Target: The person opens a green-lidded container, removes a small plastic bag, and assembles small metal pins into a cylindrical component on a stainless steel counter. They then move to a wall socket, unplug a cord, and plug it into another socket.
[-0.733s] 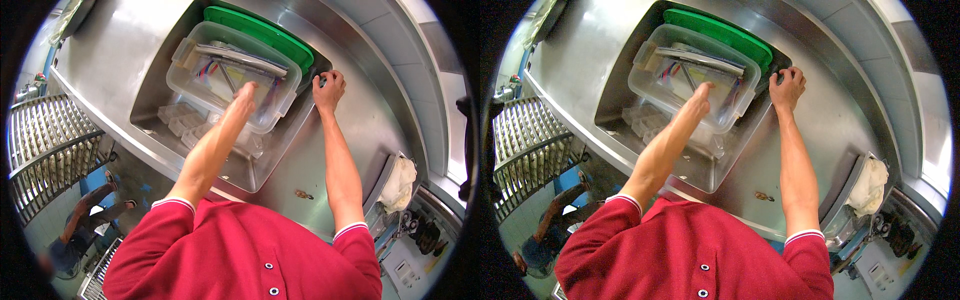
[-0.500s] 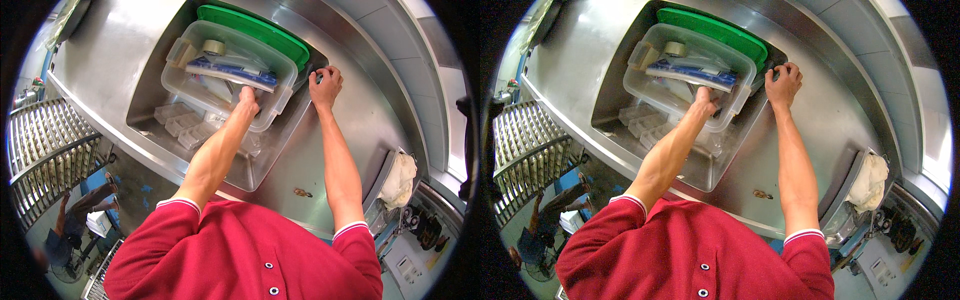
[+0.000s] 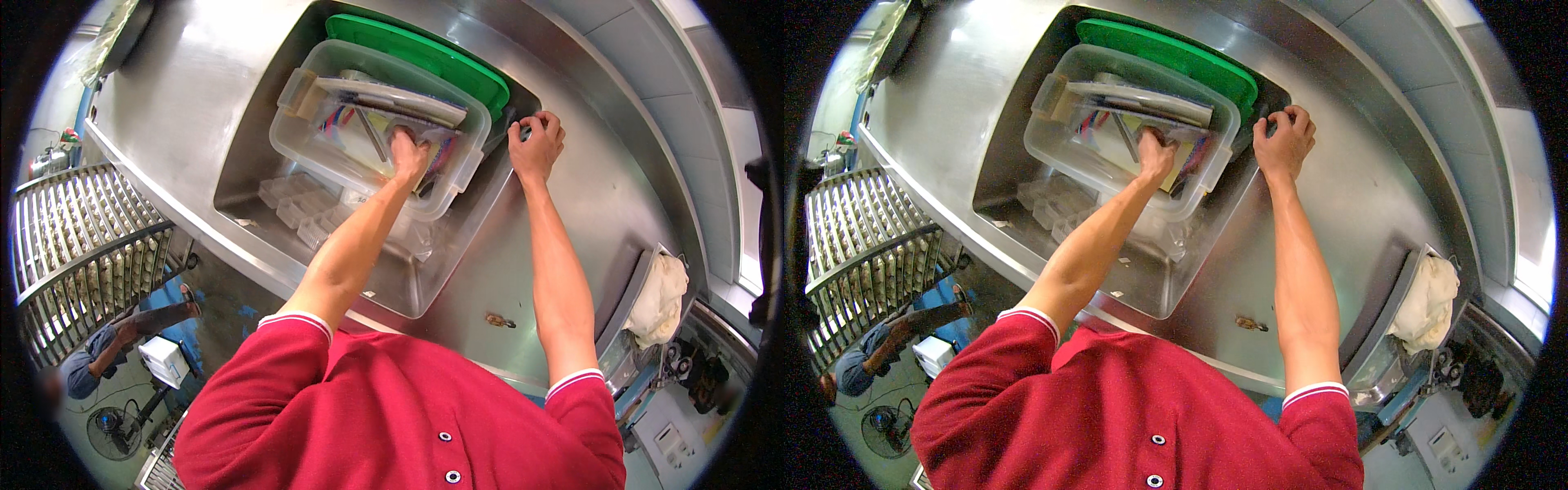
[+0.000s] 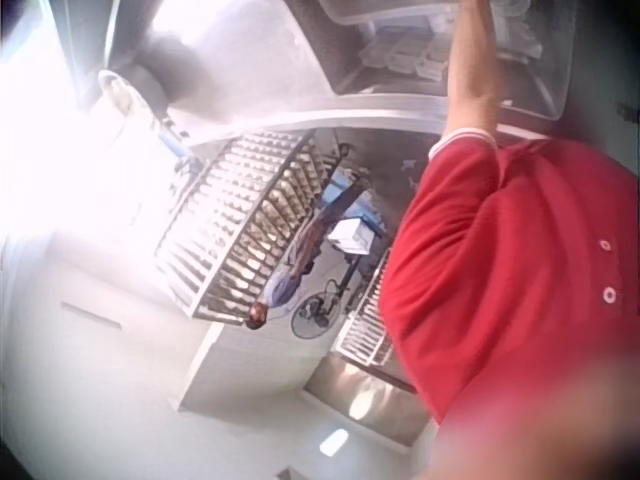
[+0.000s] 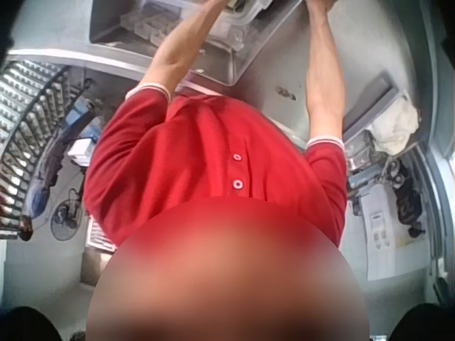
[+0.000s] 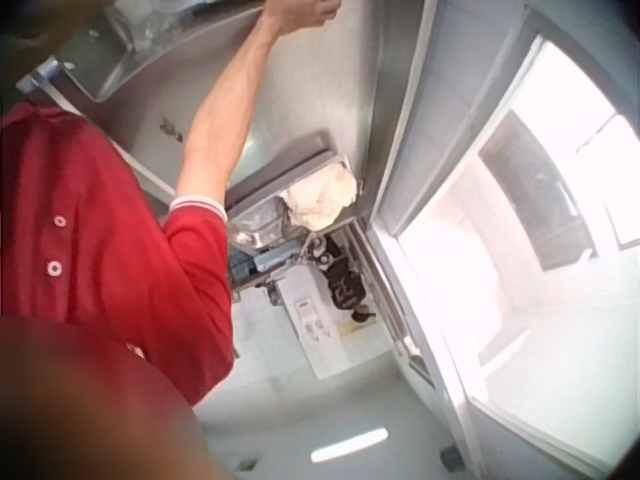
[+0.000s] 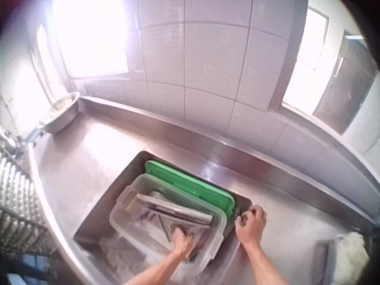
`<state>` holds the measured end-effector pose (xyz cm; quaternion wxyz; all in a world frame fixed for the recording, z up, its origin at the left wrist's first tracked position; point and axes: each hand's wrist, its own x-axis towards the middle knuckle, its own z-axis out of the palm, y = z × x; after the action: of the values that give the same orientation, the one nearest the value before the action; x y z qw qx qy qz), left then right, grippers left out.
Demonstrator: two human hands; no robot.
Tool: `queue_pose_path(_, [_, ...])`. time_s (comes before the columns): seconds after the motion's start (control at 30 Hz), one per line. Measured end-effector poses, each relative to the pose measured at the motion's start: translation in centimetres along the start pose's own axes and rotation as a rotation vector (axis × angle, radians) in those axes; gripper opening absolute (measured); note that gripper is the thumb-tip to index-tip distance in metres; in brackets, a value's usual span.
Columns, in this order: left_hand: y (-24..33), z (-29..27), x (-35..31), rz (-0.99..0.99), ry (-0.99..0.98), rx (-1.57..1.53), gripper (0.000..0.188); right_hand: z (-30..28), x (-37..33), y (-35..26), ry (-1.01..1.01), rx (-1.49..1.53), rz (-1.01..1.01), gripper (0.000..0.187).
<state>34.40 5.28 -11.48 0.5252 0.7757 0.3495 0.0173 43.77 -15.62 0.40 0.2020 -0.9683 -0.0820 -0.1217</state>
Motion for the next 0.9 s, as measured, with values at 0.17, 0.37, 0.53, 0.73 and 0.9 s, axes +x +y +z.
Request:
queue_pose_path(0.17, [-0.9,0.5,1.7,-0.463,-0.012,0.121,0.045,0.0,0.0,0.1,0.003,0.009,-0.008,0.018])
queue_pose_path(0.37, [-3.0,0.5,-0.3,0.320,-0.669,0.765,0.023,0.0,0.1,0.1,-0.002,-0.012,0.005,0.017])
queue_pose_path(0.53, [-5.3,0.4,-2.0,0.434,-0.648,0.735,0.023,-0.2,0.1,-0.2,-0.004,-0.020,-0.002,0.017])
queue_pose_path(0.73, [-4.4,-0.1,-2.9,0.477,-0.573,0.690,0.023,-0.3,0.1,-0.2,0.001,-0.004,-0.008,0.016])
queue_pose_path(0.9, [2.2,-4.8,-4.6,0.335,-0.660,0.711,0.024,0.2,-0.1,0.5,0.048,0.042,-0.045,0.013])
